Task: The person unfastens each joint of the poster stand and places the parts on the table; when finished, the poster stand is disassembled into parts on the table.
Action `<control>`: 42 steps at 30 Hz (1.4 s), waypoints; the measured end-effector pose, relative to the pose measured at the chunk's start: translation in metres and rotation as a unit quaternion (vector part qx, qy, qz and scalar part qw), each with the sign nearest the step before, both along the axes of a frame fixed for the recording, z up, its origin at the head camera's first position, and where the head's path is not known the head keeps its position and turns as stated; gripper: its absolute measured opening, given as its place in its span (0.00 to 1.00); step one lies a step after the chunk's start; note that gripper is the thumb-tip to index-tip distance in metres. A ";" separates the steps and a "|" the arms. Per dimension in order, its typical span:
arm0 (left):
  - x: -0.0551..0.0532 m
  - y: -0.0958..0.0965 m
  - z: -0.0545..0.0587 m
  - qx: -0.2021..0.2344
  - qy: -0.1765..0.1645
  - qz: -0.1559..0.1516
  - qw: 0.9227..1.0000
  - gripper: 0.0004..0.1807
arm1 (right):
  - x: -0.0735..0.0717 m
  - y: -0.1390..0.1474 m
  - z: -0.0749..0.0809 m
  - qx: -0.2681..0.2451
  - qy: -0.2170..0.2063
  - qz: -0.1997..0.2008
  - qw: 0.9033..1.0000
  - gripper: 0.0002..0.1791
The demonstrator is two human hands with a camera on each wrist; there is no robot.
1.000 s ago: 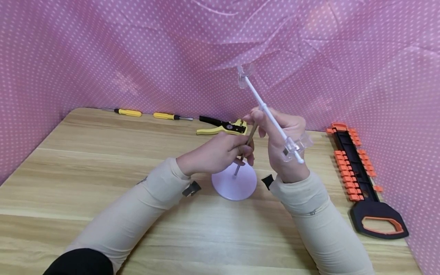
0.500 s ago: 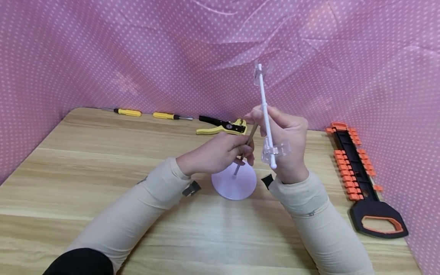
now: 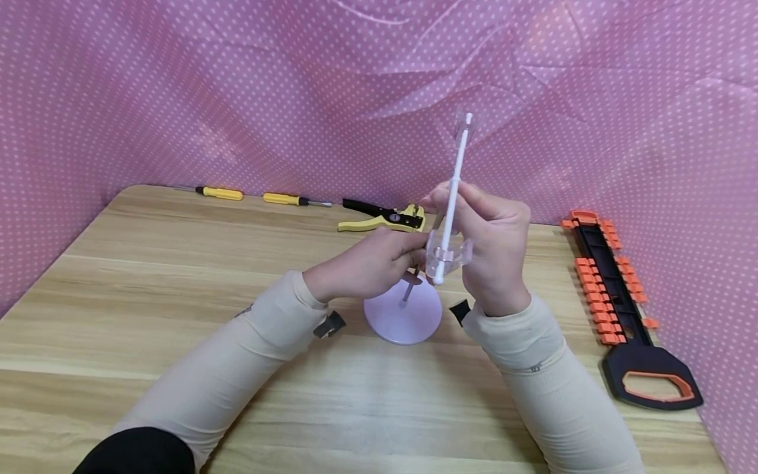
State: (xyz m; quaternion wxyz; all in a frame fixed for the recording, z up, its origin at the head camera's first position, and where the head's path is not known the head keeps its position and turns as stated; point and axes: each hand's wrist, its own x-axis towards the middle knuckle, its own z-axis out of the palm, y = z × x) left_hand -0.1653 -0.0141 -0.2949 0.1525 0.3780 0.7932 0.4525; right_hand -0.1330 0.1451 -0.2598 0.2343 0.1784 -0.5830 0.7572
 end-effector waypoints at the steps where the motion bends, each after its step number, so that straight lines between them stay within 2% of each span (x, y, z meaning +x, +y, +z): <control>1: 0.000 0.000 0.000 -0.001 -0.003 0.000 1.000 0.19 | 0.000 0.000 0.000 0.004 0.002 -0.003 1.000 0.13; 5: 0.000 -0.001 0.001 -0.007 -0.001 0.001 1.000 0.15 | 0.000 -0.001 0.001 0.014 -0.001 -0.014 1.000 0.11; 9: -0.001 -0.002 -0.001 0.011 -0.009 -0.001 1.000 0.11 | -0.001 -0.001 0.001 0.014 -0.003 -0.022 1.000 0.07; 13: -0.001 -0.001 -0.003 0.056 -0.056 -0.003 0.997 0.08 | -0.001 -0.002 0.000 0.011 -0.005 -0.027 1.000 0.07; 16: 0.000 0.001 -0.003 0.068 -0.075 0.003 0.995 0.11 | -0.001 0.001 0.002 0.005 0.006 -0.024 1.000 0.11; 19: 0.001 0.002 -0.001 0.043 -0.056 0.000 0.997 0.08 | -0.001 0.009 0.010 -0.059 0.039 -0.008 0.997 0.11; 21: 0.001 0.002 0.001 0.021 -0.039 -0.006 0.999 0.09 | -0.001 0.017 0.017 -0.119 0.061 -0.008 0.991 0.08; 23: 0.001 0.002 0.002 0.007 -0.031 -0.010 0.999 0.11 | -0.001 0.024 0.024 -0.171 0.073 -0.021 0.982 0.05; 25: 0.001 0.001 0.003 0.006 -0.036 -0.011 0.999 0.11 | -0.002 0.031 0.029 -0.194 0.072 -0.046 0.977 0.06; 28: 0.001 0.000 0.002 0.004 -0.039 -0.012 0.999 0.11 | -0.002 0.039 0.034 -0.192 0.065 -0.070 0.977 0.04; 33: 0.001 -0.001 0.002 0.007 -0.040 -0.014 0.999 0.11 | 0.002 0.055 0.043 -0.145 0.058 -0.078 0.985 0.02; 36: 0.001 -0.001 0.002 0.007 -0.039 -0.013 0.999 0.11 | 0.002 0.063 0.047 -0.120 0.053 -0.089 0.987 0.04; 42: 0.002 -0.001 0.002 0.008 -0.037 -0.014 0.999 0.11 | 0.002 0.068 0.050 -0.118 0.047 -0.101 0.987 0.04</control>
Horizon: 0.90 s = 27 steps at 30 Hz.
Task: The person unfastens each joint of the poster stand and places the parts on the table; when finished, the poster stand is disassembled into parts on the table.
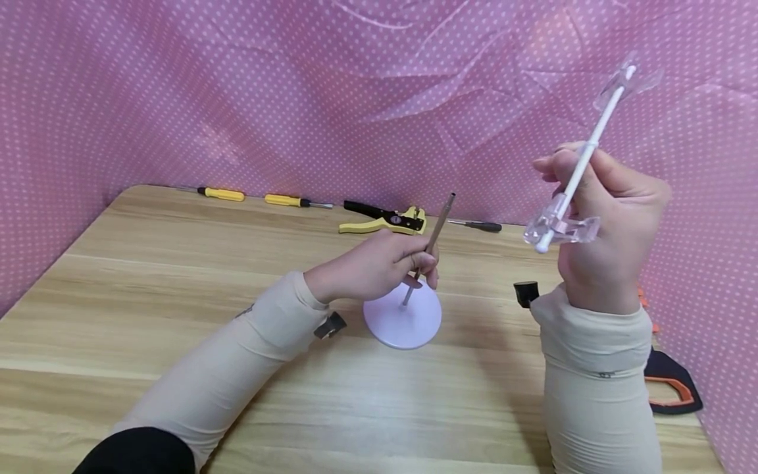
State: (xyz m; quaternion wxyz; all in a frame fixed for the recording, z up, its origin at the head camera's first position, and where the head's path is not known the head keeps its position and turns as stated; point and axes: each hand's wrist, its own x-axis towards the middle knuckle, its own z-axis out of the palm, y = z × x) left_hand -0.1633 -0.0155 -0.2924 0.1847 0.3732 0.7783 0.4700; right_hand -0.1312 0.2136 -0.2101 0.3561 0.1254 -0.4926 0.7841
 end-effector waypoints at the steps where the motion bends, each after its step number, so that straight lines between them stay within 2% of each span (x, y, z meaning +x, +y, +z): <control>1: 0.000 0.000 0.000 0.001 0.000 0.000 1.000 0.11 | 0.000 0.000 0.000 -0.002 0.001 0.000 1.000 0.04; 5: -0.001 0.001 -0.001 0.001 0.001 0.002 1.000 0.11 | 0.000 0.001 0.000 0.026 0.009 -0.020 0.999 0.06; 11: -0.001 0.001 -0.003 0.003 0.005 0.004 1.000 0.11 | -0.002 0.003 -0.001 0.019 0.013 -0.022 1.000 0.11; 16: -0.001 0.001 -0.003 0.008 0.007 0.009 1.000 0.11 | -0.002 0.004 0.001 0.033 0.027 -0.022 0.999 0.11; 22: -0.002 0.000 -0.003 0.004 0.016 0.007 1.000 0.11 | -0.002 0.010 0.001 0.071 0.044 -0.046 0.995 0.13; 27: -0.002 0.000 -0.002 0.000 0.018 0.009 1.000 0.10 | -0.002 0.022 0.002 0.088 0.033 -0.043 0.995 0.14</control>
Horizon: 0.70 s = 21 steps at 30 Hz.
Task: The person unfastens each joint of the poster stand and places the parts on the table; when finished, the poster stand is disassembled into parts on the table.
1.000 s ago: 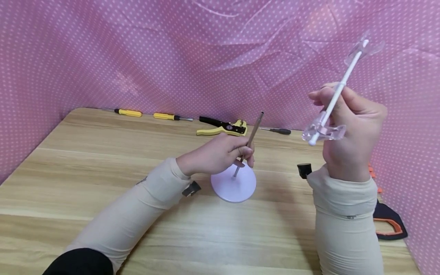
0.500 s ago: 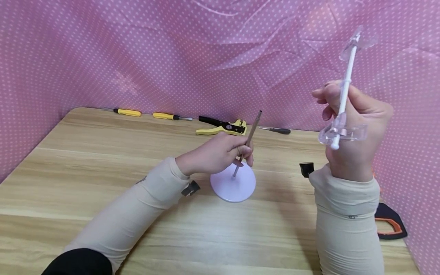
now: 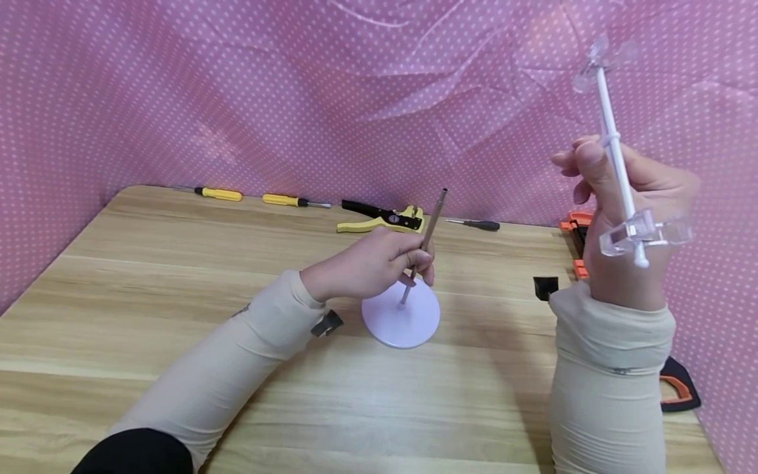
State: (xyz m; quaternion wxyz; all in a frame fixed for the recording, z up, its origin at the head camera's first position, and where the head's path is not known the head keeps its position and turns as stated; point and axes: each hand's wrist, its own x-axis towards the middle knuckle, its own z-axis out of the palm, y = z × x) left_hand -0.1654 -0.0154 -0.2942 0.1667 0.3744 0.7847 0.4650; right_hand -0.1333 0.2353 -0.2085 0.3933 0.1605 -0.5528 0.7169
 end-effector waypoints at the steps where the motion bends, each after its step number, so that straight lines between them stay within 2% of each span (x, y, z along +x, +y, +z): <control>1: 0.000 0.000 0.000 -0.001 0.001 0.000 1.000 0.11 | 0.000 0.002 0.000 -0.001 -0.005 0.004 1.000 0.13; 9: -0.001 -0.003 -0.002 -0.003 0.023 0.002 1.000 0.11 | 0.003 0.013 0.005 -0.005 -0.042 0.037 0.998 0.16; 13: -0.001 -0.002 -0.002 -0.003 0.025 0.000 1.000 0.11 | 0.006 0.016 0.005 -0.012 -0.090 0.056 0.994 0.15; 16: 0.000 -0.001 -0.003 -0.004 0.021 -0.003 1.000 0.11 | 0.008 0.018 0.002 0.001 -0.129 0.073 0.989 0.14; 21: 0.000 0.000 -0.002 -0.001 0.017 -0.004 1.000 0.11 | 0.008 0.019 -0.002 0.035 -0.143 0.108 0.983 0.12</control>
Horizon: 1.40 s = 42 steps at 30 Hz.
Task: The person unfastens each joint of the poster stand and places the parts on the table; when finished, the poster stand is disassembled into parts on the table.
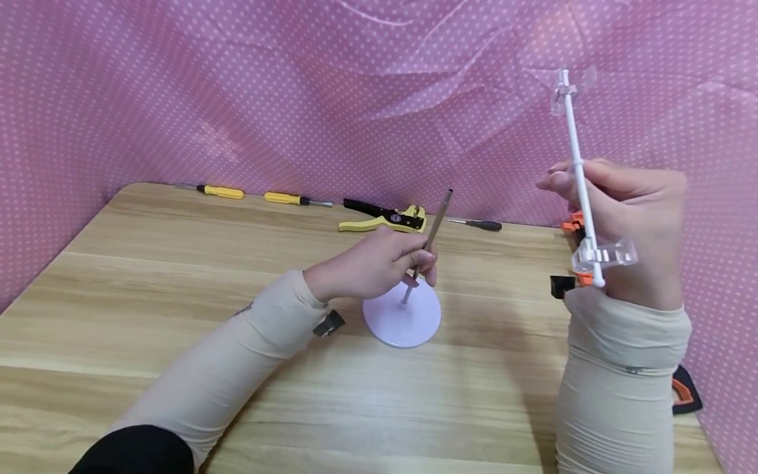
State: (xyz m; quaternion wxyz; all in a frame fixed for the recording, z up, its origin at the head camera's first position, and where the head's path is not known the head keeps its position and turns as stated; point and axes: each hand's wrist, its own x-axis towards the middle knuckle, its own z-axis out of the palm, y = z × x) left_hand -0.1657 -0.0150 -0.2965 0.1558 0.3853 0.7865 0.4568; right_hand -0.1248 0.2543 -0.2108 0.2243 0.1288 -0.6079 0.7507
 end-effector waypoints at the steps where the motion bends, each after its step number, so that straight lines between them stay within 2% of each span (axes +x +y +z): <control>1: 0.000 0.000 0.000 0.001 0.000 0.000 1.000 0.11 | 0.000 0.000 -0.001 0.006 -0.001 0.005 1.000 0.11; 5: 0.000 0.000 0.000 0.002 0.002 0.001 1.000 0.11 | -0.004 -0.004 -0.004 0.036 0.002 0.035 0.999 0.10; 9: -0.001 -0.001 0.000 0.002 0.009 0.001 1.000 0.11 | -0.010 -0.009 -0.009 0.097 0.013 0.062 0.993 0.08; 14: -0.001 -0.002 -0.001 0.000 0.012 -0.001 1.000 0.11 | -0.015 -0.008 -0.014 0.204 0.009 0.050 0.978 0.07; 16: -0.001 -0.002 0.000 -0.001 0.012 -0.002 1.000 0.11 | -0.016 -0.008 -0.014 0.259 0.001 0.033 0.965 0.07; 19: -0.001 -0.003 0.001 -0.004 0.011 -0.004 1.000 0.11 | -0.017 -0.006 -0.014 0.348 -0.021 0.011 0.937 0.08; 24: -0.001 -0.003 0.002 -0.007 0.008 -0.004 1.000 0.11 | -0.022 -0.004 -0.018 0.481 -0.043 0.000 0.876 0.07; 31: -0.001 -0.002 0.002 -0.012 0.009 -0.005 1.000 0.11 | -0.033 -0.003 -0.026 0.593 -0.058 0.022 0.802 0.07; 36: -0.001 -0.001 0.003 -0.010 0.007 -0.006 1.000 0.12 | -0.040 -0.001 -0.031 0.641 -0.067 0.038 0.764 0.09; 42: -0.001 -0.001 0.002 -0.010 0.007 -0.006 1.000 0.11 | -0.045 -0.002 -0.036 0.677 -0.085 0.053 0.729 0.06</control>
